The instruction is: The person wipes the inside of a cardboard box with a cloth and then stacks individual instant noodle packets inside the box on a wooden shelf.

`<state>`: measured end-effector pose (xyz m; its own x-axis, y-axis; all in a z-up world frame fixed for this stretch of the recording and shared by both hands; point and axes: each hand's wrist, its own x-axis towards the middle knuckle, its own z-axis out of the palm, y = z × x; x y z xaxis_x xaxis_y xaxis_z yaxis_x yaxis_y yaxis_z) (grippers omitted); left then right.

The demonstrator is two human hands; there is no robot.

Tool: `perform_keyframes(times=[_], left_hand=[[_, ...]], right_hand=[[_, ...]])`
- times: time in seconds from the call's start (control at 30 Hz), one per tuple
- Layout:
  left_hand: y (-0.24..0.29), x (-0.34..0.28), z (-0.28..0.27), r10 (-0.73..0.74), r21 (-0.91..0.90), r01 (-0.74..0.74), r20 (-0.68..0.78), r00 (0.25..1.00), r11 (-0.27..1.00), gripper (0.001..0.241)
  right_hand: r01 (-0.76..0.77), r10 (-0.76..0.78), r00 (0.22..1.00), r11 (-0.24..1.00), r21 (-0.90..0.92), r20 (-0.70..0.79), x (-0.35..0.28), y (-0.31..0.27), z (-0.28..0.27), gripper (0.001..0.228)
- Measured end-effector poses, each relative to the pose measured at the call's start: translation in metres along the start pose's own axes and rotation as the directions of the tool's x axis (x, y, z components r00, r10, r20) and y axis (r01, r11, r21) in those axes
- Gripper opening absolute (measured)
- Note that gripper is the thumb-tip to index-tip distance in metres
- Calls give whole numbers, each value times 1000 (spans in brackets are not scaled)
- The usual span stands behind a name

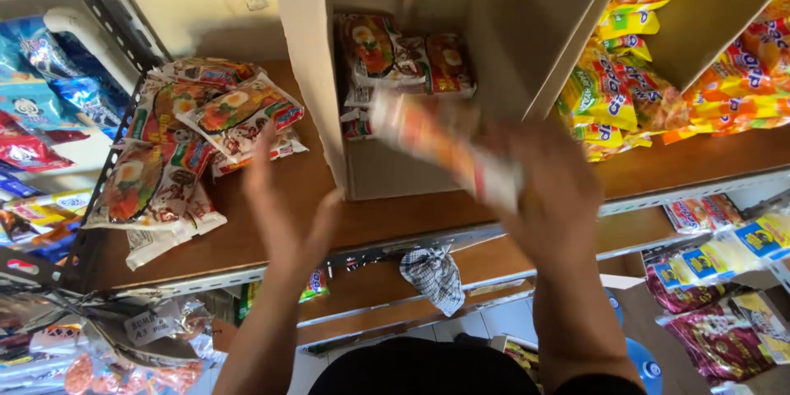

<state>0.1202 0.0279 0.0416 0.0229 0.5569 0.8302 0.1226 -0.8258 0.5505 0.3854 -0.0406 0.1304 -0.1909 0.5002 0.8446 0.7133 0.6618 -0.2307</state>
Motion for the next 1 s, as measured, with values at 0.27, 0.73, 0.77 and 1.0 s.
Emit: perform_keyframes(times=[0.27, 0.73, 0.77, 1.0], left_hand=[[-42, -15, 24, -190, 368, 123, 153, 970, 922, 85], [-47, -15, 13, -159, 266, 97, 223, 962, 959, 92], [-44, -14, 4, -168, 279, 105, 211, 963, 955, 92], [-67, 56, -62, -103, 693, -25, 143, 984, 721, 94]], right_hand=[[-71, 22, 992, 909, -411, -123, 55, 116, 106, 49], [-28, 117, 966, 933, -359, 230, 54, 134, 132, 66], [-18, 107, 965, 939, -345, 239, 47, 127, 128, 66], [-44, 74, 990, 971, -236, 119, 21, 36, 72, 70]])
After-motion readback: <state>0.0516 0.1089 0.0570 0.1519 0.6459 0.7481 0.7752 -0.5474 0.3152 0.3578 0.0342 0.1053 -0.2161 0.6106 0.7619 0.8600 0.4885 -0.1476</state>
